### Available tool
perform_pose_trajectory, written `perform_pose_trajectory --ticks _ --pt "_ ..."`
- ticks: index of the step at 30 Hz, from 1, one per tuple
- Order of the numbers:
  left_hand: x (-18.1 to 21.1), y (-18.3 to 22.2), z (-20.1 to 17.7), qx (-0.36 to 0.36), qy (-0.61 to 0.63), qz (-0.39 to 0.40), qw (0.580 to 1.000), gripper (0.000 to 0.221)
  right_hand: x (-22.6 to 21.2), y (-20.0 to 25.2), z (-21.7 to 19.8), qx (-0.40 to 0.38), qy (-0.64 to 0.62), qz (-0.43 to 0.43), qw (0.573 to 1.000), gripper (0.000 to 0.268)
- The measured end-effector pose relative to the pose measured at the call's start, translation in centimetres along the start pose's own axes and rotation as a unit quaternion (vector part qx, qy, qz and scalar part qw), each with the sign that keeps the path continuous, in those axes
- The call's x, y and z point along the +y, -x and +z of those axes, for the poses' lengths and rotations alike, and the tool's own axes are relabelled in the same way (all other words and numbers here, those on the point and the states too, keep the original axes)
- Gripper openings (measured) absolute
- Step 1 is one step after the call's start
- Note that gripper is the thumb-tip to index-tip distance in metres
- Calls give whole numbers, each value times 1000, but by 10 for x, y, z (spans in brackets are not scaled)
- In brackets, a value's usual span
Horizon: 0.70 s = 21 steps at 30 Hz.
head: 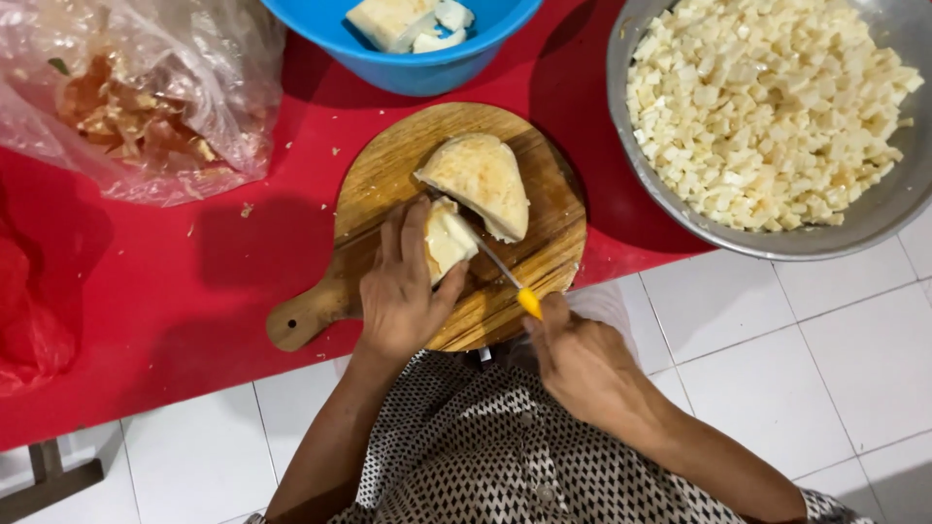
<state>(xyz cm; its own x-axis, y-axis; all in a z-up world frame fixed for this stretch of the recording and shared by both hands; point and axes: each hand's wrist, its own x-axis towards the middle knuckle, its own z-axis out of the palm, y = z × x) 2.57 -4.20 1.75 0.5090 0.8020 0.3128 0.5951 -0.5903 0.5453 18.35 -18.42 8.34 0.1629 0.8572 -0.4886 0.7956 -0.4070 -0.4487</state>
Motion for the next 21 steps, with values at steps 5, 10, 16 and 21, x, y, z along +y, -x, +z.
perform_pose_trajectory --ticks 5,10,16,21 --pt "1 1 -8 17 6 31 999 68 8 -15 13 31 15 -64 997 25" --pt "-6 -3 -3 26 -19 25 999 72 23 -20 20 63 -28 -66 995 26" --pt "-29 -25 -15 -79 180 -259 946 75 30 -20 22 96 -33 -59 993 25" --pt "-3 -28 -43 -141 391 -339 844 28 20 -21 16 32 -19 -33 999 30"
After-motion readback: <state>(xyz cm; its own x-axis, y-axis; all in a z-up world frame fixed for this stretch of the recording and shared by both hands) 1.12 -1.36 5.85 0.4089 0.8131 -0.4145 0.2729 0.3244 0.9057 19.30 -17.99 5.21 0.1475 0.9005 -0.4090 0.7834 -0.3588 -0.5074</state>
